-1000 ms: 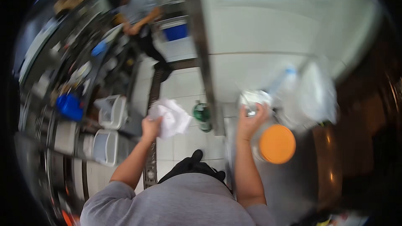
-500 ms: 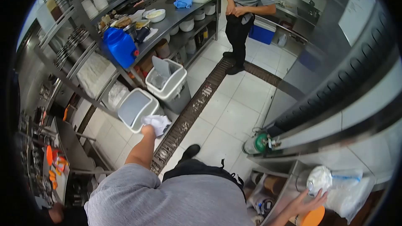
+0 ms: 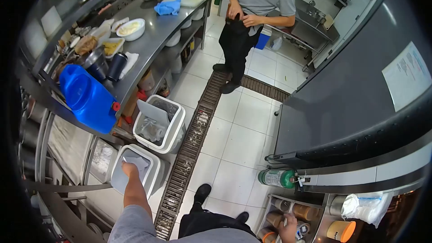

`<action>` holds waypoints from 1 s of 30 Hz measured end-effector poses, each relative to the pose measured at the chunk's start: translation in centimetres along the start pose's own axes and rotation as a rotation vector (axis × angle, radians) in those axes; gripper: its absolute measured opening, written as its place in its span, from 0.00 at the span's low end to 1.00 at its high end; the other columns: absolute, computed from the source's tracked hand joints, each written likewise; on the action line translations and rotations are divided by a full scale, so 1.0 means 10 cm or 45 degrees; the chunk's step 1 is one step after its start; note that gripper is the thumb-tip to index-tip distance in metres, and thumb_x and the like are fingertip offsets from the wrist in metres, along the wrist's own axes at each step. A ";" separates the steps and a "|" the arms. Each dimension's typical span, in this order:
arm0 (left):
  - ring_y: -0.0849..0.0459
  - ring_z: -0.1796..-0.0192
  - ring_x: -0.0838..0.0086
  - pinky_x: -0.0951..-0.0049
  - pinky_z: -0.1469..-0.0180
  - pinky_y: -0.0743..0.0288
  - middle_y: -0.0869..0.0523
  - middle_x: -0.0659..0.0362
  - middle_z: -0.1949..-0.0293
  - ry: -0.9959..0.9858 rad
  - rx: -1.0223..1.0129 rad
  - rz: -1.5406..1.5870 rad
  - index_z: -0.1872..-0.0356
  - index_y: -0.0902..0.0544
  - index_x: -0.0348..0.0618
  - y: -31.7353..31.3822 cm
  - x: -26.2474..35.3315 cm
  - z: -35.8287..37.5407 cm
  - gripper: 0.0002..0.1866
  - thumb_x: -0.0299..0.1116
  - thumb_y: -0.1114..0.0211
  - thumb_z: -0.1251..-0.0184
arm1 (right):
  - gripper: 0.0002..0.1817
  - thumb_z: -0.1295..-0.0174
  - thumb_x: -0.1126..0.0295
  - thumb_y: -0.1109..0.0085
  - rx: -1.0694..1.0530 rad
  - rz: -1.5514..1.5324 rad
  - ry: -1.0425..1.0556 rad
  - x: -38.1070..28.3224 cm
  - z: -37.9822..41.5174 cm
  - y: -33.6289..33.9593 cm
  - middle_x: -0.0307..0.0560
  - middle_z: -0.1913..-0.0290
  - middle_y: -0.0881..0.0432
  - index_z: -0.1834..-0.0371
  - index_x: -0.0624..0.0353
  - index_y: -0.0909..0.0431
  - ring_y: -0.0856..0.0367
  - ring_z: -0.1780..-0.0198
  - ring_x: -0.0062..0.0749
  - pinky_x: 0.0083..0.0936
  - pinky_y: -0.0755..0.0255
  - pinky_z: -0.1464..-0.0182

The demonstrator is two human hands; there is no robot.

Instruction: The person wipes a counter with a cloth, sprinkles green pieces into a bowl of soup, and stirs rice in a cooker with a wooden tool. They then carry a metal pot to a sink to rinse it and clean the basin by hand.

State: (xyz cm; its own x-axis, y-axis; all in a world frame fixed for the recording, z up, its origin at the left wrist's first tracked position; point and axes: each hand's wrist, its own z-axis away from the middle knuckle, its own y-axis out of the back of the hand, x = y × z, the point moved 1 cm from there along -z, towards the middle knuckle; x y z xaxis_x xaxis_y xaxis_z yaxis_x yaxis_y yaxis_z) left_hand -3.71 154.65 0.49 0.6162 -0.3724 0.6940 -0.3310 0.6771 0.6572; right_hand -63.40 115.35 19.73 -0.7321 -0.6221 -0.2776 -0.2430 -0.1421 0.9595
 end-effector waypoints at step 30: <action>0.24 0.57 0.65 0.67 0.53 0.27 0.24 0.53 0.59 -1.473 -1.745 0.154 0.52 0.24 0.42 -1.07 0.54 4.14 0.20 0.17 0.37 0.49 | 0.18 0.52 0.64 0.36 -0.441 -0.150 -1.026 0.59 2.35 -1.03 0.57 0.56 0.18 0.57 0.56 0.18 0.21 0.52 0.52 0.42 0.28 0.47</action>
State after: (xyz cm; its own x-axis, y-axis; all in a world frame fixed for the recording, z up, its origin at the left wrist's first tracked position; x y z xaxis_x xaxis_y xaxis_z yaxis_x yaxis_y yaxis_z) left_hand -26.47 119.12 9.42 -0.3238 -0.0880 0.9420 0.8055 0.4967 0.3232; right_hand -80.12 131.24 7.12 -0.9722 0.1241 -0.1988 -0.2341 -0.4778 0.8467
